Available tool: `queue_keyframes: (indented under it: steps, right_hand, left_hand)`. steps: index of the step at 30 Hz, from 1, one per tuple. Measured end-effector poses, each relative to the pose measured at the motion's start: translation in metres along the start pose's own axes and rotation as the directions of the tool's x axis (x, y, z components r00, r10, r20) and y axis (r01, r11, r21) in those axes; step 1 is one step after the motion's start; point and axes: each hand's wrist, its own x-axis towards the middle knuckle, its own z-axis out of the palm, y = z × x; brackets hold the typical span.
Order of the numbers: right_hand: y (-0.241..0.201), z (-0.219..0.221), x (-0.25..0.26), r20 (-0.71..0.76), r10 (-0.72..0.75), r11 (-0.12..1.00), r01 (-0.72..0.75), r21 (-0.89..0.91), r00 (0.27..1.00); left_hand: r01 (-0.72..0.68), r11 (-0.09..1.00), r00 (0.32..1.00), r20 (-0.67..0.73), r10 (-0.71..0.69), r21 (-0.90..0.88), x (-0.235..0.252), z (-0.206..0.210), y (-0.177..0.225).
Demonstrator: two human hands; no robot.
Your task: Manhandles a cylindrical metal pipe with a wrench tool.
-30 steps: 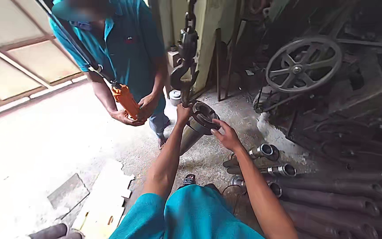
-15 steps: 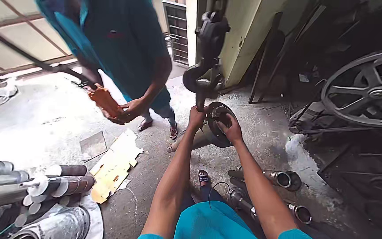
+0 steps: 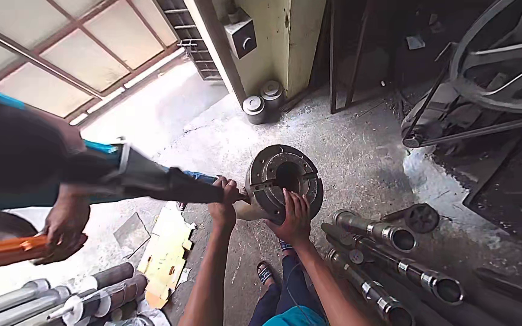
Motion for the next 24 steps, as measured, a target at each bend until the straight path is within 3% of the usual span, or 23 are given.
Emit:
queue_keyframes:
  steps: [9,24]
  right_hand:
    - [-0.003,-0.001,0.003,-0.046,0.033,0.998,-0.031,0.054,0.998]
    - [-0.042,0.017,-0.013,-0.016,0.037,0.995,-0.035,0.097,0.999]
  left_hand:
    - [-0.139,0.99,0.989,0.053,0.141,-0.034,0.009,-0.003,-0.007]
    - [-0.161,0.985,0.986,-0.038,0.16,-0.053,0.008,-0.047,-0.002]
